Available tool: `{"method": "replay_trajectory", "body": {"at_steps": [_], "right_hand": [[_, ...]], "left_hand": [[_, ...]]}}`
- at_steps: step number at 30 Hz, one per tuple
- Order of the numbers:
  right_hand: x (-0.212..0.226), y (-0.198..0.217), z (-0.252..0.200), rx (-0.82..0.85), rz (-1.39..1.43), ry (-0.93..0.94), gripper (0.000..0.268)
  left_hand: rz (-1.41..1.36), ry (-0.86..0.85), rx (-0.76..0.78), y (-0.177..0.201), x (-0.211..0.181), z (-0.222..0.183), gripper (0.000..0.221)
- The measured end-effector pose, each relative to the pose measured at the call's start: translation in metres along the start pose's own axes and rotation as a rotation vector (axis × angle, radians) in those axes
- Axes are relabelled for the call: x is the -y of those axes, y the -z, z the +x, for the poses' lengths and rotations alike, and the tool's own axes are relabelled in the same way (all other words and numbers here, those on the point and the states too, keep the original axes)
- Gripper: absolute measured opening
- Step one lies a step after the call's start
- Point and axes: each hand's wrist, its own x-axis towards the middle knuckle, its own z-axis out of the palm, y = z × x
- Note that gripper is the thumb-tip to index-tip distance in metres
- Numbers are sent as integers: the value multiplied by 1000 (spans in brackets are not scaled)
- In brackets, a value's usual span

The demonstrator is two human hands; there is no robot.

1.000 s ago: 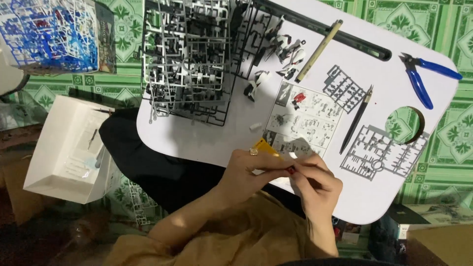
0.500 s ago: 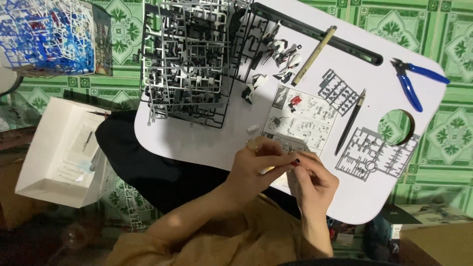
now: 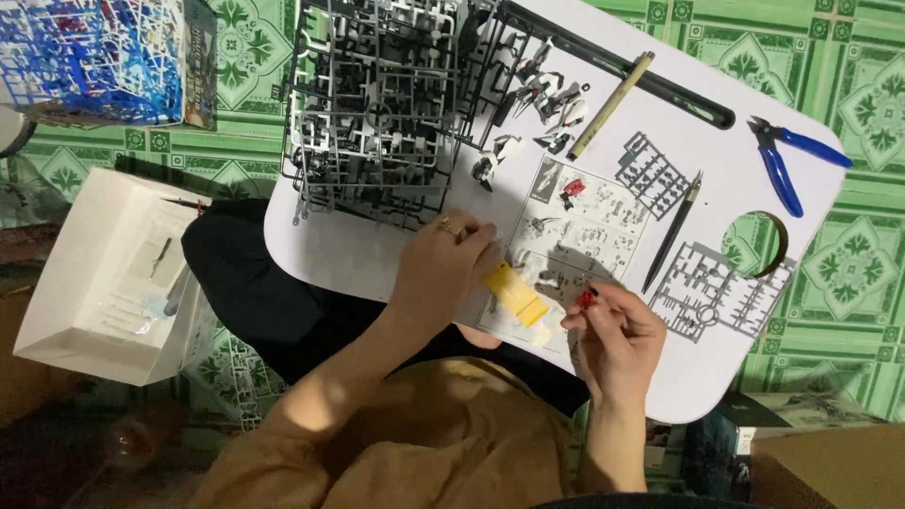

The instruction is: Assembling a plastic model kit by identifying parts from runners and snapping them together according to instructions.

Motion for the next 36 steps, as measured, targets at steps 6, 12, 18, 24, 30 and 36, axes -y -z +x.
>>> {"method": "replay_trajectory", "body": {"at_steps": [6, 12, 18, 24, 30, 36], "right_hand": [[-3, 2, 1, -22, 153, -48, 19], [0, 16, -4, -70, 126, -22, 18], [7, 12, -14, -84, 54, 48, 18], [19, -2, -17, -33, 48, 104, 18], [43, -25, -15, 14, 24, 251, 17], [62, -25, -10, 31, -47, 309, 17]], "left_hand": [[-61, -26, 47, 3, 1, 2, 9], [-874, 326, 141, 22, -31, 7, 9], [-1296, 638, 353, 17, -43, -4, 17], [-1637, 679, 444, 13, -49, -5, 14], [-1802, 663, 454, 13, -62, 1, 14], [-1722, 595, 440, 25, -81, 22, 15]]}}
